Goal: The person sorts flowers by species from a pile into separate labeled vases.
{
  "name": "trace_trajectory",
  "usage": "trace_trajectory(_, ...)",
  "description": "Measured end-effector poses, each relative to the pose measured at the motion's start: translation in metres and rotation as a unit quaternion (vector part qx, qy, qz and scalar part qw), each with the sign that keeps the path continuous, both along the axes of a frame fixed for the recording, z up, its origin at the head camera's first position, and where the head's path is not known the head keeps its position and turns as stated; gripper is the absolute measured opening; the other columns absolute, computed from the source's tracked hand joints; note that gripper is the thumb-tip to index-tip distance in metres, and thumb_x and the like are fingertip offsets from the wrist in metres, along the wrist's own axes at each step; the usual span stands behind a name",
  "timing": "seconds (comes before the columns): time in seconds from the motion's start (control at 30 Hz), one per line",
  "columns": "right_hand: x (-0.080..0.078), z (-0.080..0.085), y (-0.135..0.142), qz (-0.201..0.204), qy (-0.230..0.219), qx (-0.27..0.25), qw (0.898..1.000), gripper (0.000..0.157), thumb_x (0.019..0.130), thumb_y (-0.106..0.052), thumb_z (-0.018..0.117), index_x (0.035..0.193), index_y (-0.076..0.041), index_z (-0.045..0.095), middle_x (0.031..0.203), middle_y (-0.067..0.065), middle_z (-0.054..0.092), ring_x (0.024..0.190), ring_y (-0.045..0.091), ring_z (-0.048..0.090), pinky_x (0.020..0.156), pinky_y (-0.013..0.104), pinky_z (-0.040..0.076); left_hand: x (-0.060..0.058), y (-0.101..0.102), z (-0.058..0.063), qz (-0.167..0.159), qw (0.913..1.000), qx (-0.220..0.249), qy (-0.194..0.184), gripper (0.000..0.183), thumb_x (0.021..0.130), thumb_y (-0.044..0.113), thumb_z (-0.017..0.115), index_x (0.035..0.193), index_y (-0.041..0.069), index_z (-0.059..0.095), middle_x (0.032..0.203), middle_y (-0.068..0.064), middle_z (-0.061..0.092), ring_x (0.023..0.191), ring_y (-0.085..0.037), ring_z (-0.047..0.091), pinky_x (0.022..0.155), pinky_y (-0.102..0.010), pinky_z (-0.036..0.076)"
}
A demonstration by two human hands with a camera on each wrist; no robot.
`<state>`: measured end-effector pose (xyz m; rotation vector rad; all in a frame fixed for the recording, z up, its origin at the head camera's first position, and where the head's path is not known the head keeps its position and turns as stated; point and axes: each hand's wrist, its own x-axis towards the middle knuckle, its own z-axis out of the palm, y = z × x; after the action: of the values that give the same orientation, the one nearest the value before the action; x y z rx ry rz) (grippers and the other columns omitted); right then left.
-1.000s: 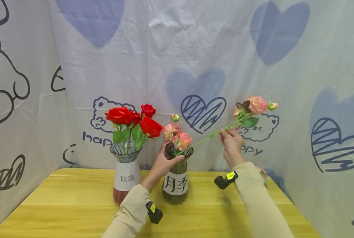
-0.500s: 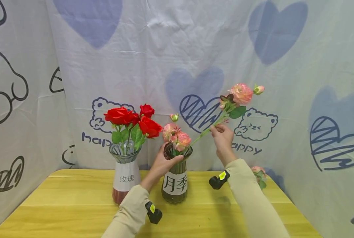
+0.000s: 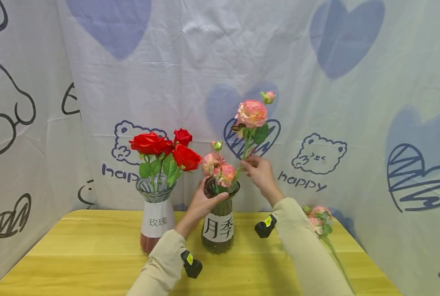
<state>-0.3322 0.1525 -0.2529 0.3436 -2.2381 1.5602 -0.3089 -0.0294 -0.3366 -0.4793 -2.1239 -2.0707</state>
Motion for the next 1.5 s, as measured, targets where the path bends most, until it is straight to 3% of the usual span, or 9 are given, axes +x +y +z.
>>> trace_trajectory(0.27, 0.003, 0.001, -0.004, 0.027, -0.005, 0.030, 0.999, 0.025, 0.097, -0.009, 0.058, 0.112, 0.010, 0.064, 0.104, 0.023, 0.067, 0.093, 0.037, 0.064, 0.080, 0.046, 0.054, 0.004, -0.001, 0.001, 0.001, 1.0000, -0.005, 0.004, 0.078, 0.088, 0.018, 0.069, 0.151, 0.007, 0.024, 0.145, -0.023, 0.036, 0.131, -0.036, 0.040, 0.105, -0.049, 0.037)
trace_trajectory(0.6, 0.004, -0.004, 0.002, 0.034, -0.023, 0.017, 0.999, 0.027, 0.098, -0.011, 0.056, 0.113, 0.010, 0.064, 0.104, 0.022, 0.068, 0.091, 0.032, 0.065, 0.075, 0.036, 0.054, 0.002, 0.000, -0.001, 0.000, 0.9999, -0.010, 0.004, 0.078, 0.089, 0.020, 0.068, 0.151, 0.008, 0.024, 0.149, -0.021, 0.032, 0.133, -0.036, 0.037, 0.106, -0.050, 0.035)
trace_trajectory(0.8, 0.002, -0.010, 0.007, 0.038, -0.028, 0.029, 0.998, 0.028, 0.099, -0.012, 0.055, 0.112, 0.010, 0.065, 0.100, 0.021, 0.069, 0.089, 0.029, 0.065, 0.075, 0.038, 0.054, 0.002, 0.000, 0.000, 0.010, 0.9999, -0.011, 0.004, 0.079, 0.087, 0.021, 0.071, 0.151, 0.009, 0.026, 0.149, -0.021, 0.031, 0.134, -0.036, 0.036, 0.106, -0.050, 0.035)
trace_trajectory(1.0, -0.001, -0.021, 0.023, 0.035, -0.085, 0.069, 0.993, 0.030, 0.098, -0.014, 0.057, 0.118, 0.007, 0.063, 0.110, 0.020, 0.067, 0.097, 0.029, 0.063, 0.081, 0.038, 0.054, 0.003, 0.000, 0.001, 0.009, 0.9999, -0.010, 0.006, 0.077, 0.087, 0.021, 0.070, 0.150, 0.009, 0.027, 0.148, -0.020, 0.032, 0.133, -0.036, 0.037, 0.106, -0.051, 0.035)
trace_trajectory(1.2, 0.001, -0.029, 0.043, 0.010, -0.122, 0.069, 0.990, 0.033, 0.098, -0.014, 0.056, 0.123, 0.007, 0.058, 0.117, 0.022, 0.063, 0.104, 0.032, 0.061, 0.089, 0.042, 0.052, 0.002, 0.000, 0.000, 0.005, 1.0000, -0.005, 0.002, 0.077, 0.087, 0.019, 0.070, 0.150, 0.008, 0.027, 0.148, -0.021, 0.033, 0.133, -0.037, 0.038, 0.105, -0.051, 0.036)
trace_trajectory(1.43, 0.011, -0.026, 0.082, 0.016, -0.144, 0.112, 0.983, 0.036, 0.099, -0.013, 0.054, 0.126, 0.011, 0.053, 0.120, 0.027, 0.060, 0.106, 0.035, 0.061, 0.088, 0.044, 0.052, 0.029, 0.000, 0.025, -0.012, 0.9998, -0.004, -0.014, 0.077, 0.088, 0.013, 0.068, 0.150, 0.001, 0.023, 0.148, -0.026, 0.031, 0.134, -0.040, 0.035, 0.106, -0.052, 0.035)
trace_trajectory(1.5, 0.014, -0.021, 0.096, 0.017, -0.152, 0.130, 0.980, 0.037, 0.099, -0.013, 0.054, 0.127, 0.011, 0.052, 0.122, 0.027, 0.060, 0.108, 0.036, 0.061, 0.089, 0.043, 0.052, 0.030, -0.001, 0.026, -0.011, 0.9998, -0.002, -0.013, 0.077, 0.089, 0.013, 0.068, 0.150, 0.002, 0.023, 0.148, -0.025, 0.031, 0.134, -0.039, 0.035, 0.106, -0.051, 0.034)
